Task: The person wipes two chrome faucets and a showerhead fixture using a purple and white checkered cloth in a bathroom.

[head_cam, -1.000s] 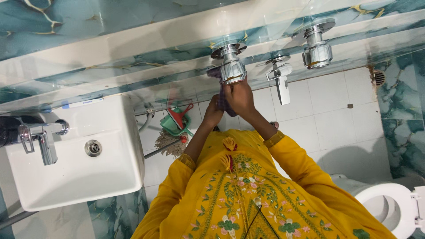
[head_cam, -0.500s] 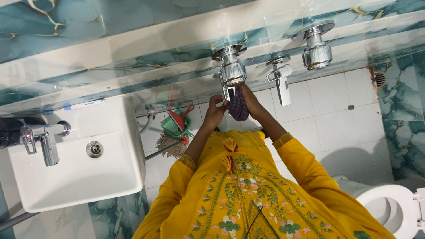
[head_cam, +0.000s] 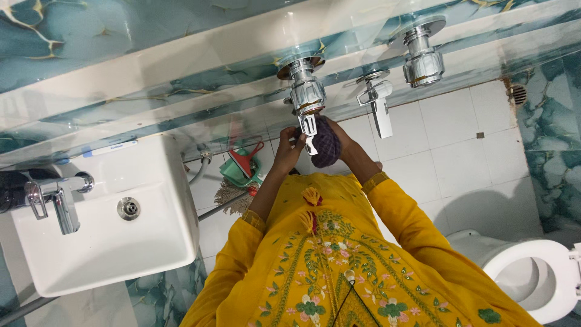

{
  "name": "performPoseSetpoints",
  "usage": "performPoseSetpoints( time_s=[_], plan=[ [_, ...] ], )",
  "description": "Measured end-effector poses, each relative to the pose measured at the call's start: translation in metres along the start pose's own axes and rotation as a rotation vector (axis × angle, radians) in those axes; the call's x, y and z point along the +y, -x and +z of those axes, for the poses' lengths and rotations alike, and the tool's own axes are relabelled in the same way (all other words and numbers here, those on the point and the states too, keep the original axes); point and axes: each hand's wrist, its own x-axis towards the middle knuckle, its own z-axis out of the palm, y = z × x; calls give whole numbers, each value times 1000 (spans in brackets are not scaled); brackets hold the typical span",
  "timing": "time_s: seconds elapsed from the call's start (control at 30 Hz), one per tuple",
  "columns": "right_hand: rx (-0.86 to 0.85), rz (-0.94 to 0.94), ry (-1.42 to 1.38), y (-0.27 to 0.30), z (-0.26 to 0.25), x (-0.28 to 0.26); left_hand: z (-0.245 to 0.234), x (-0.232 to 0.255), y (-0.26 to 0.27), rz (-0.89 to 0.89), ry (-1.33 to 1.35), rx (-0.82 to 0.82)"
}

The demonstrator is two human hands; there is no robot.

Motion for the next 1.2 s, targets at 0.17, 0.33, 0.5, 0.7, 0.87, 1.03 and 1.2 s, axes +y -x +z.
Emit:
performPoseSetpoints(
  time_s=[0.17,0.33,0.5,0.7,0.87,1.03,1.2],
  plan=[
    [77,116,56,46,21,39,-1,7,4,13,-98,37],
    [231,-75,447,48,26,20,-2,20,7,-38,-77,26],
    [399,-468,1049,8,29,1,-2,30,8,-64,-94,7],
    [275,15,363,23,40,2,1,23,10,-98,-16,12],
    [354,47,558,65,45,22,-2,9,3,-42,-27,29],
    [538,-177,758,112,63,-8,-5,5,-1,-64,-33,20],
    [651,-981,1045,168,100,-69,-6,3,0,-64,-32,11]
  ],
)
